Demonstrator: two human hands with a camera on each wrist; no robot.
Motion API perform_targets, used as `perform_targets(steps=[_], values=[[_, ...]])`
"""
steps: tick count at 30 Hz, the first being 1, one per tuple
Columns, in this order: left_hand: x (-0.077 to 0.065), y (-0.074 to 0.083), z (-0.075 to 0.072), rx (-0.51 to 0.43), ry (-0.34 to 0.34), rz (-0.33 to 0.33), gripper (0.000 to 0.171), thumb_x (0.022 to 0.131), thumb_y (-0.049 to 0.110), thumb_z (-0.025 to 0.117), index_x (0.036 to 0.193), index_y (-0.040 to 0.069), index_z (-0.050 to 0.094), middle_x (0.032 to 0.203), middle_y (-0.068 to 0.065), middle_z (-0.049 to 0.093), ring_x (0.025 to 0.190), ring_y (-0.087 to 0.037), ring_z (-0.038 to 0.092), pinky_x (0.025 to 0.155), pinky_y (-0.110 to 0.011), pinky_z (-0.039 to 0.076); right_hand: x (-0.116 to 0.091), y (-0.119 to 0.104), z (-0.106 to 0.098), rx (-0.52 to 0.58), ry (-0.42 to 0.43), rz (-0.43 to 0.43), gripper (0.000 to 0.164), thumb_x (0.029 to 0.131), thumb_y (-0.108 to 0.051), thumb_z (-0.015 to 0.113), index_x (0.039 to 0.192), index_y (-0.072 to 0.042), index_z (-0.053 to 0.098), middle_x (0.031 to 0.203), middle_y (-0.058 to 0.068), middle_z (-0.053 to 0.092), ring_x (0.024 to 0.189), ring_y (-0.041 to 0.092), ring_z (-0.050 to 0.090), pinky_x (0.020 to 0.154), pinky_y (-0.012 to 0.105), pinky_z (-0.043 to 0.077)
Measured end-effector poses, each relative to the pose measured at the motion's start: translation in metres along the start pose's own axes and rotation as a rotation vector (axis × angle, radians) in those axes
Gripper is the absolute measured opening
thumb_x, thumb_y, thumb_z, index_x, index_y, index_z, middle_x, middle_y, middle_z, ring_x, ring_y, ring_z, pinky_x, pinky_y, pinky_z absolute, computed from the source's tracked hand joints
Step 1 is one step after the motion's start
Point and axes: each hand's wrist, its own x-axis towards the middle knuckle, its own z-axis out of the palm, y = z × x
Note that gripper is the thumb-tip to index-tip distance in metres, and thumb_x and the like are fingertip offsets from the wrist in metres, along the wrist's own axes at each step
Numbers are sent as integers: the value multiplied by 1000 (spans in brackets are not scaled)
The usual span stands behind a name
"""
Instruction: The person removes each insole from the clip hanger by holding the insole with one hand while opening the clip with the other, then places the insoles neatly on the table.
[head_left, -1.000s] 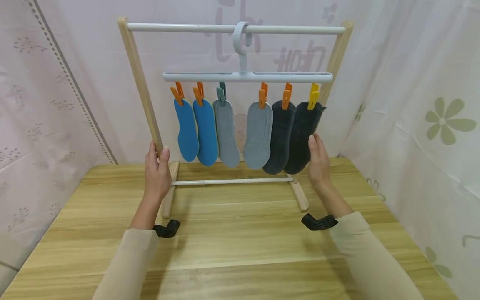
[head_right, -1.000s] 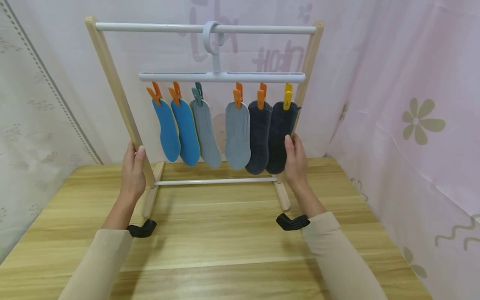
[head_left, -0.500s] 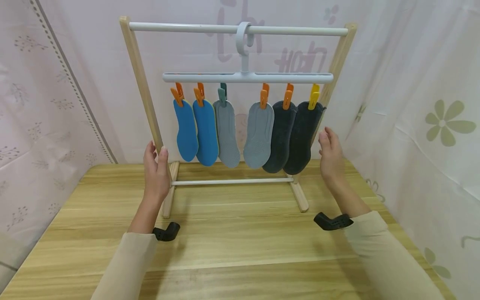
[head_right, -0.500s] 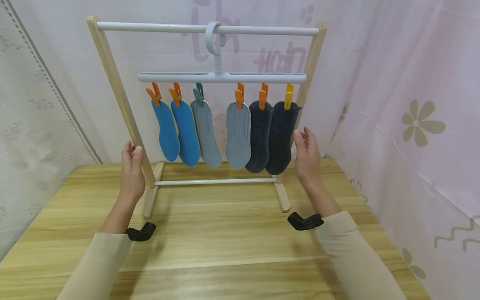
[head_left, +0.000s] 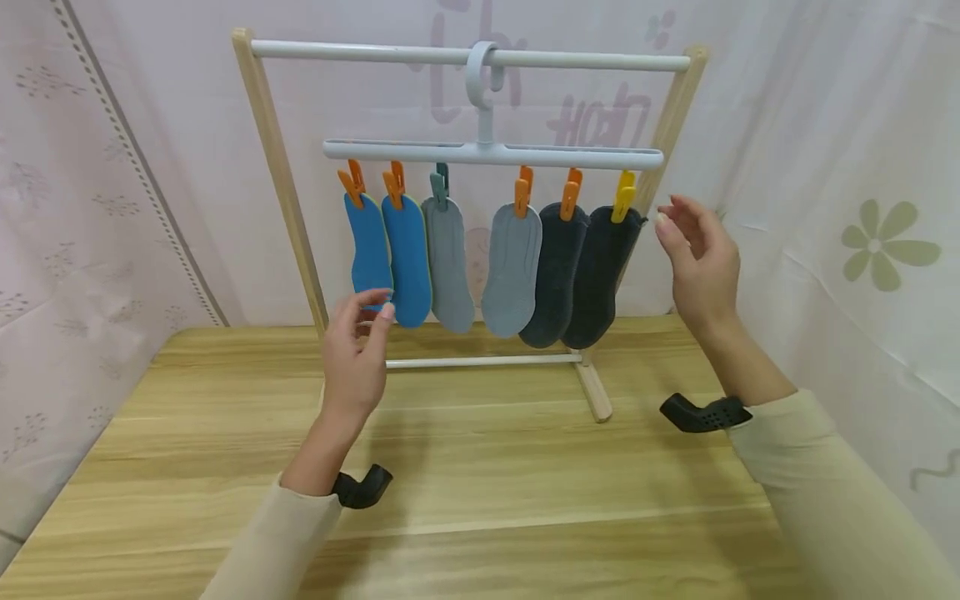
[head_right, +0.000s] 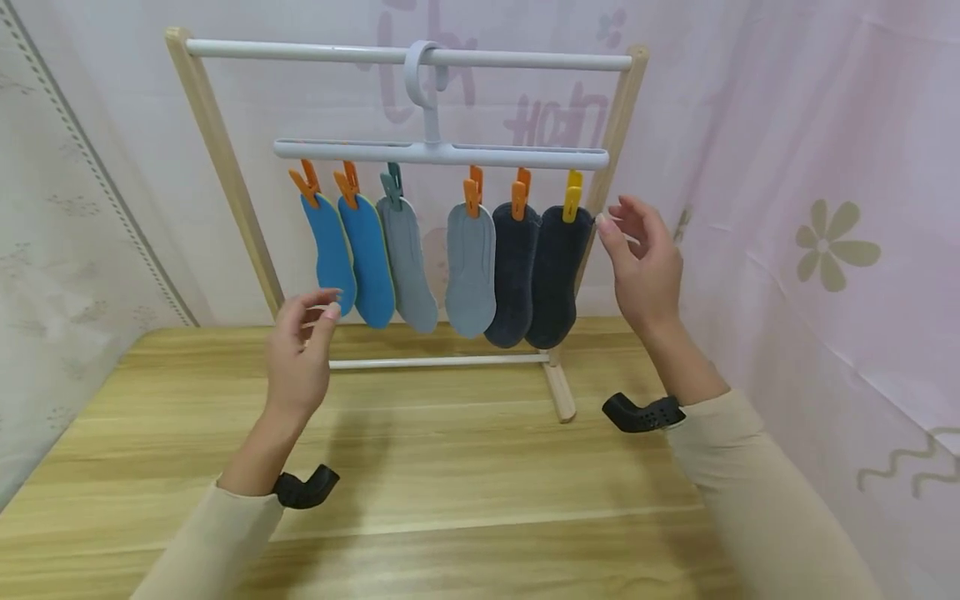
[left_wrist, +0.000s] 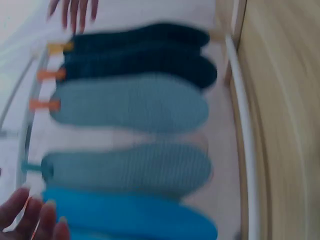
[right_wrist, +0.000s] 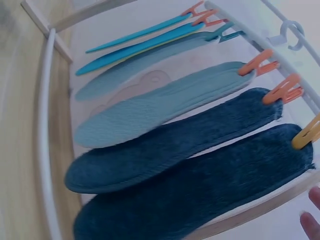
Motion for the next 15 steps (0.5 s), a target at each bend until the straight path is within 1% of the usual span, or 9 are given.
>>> perform_targets(steps=[3, 7, 10, 12, 15], values=[[-7, 9, 18, 1, -171, -29, 31, 100, 34, 50, 118, 13, 63, 110, -3, 61, 94, -16, 58, 81, -34, 49, 9, -7, -1, -8, -58, 2, 45, 96, -31, 57, 137, -14, 51, 132, 8, 59, 119, 9, 56, 104, 23, 43], [-15, 16, 45, 13, -381, -74, 28, 99, 36, 50, 115, 17, 64, 108, 2, 63, 94, -14, 61, 81, -33, 52, 20, -14, 0, 14, -160, 57, 53, 95, -35, 59, 141, -12, 47, 138, 9, 55, 124, 11, 53, 106, 24, 42], [-17, 17, 65, 21, -505, -111, 27, 99, 37, 51, 115, 19, 64, 108, 4, 64, 97, -13, 61, 83, -32, 51, 27, -16, 4, 34, -221, 103, 55, 94, -37, 59, 142, -13, 45, 141, 7, 52, 127, 13, 51, 107, 26, 41], [-18, 15, 77, 22, -580, -145, 29, 99, 38, 51, 117, 19, 64, 111, 5, 64, 100, -13, 61, 84, -32, 51, 31, -17, 7, 47, -235, 128, 55, 94, -37, 59, 143, -15, 46, 142, 7, 51, 127, 14, 51, 107, 28, 42], [-18, 12, 97, 19, -683, -218, 33, 98, 41, 50, 120, 19, 63, 115, 5, 64, 103, -15, 60, 85, -32, 51, 36, -16, 11, 73, -244, 156, 54, 95, -38, 58, 143, -16, 46, 141, 7, 53, 124, 13, 52, 107, 33, 43]])
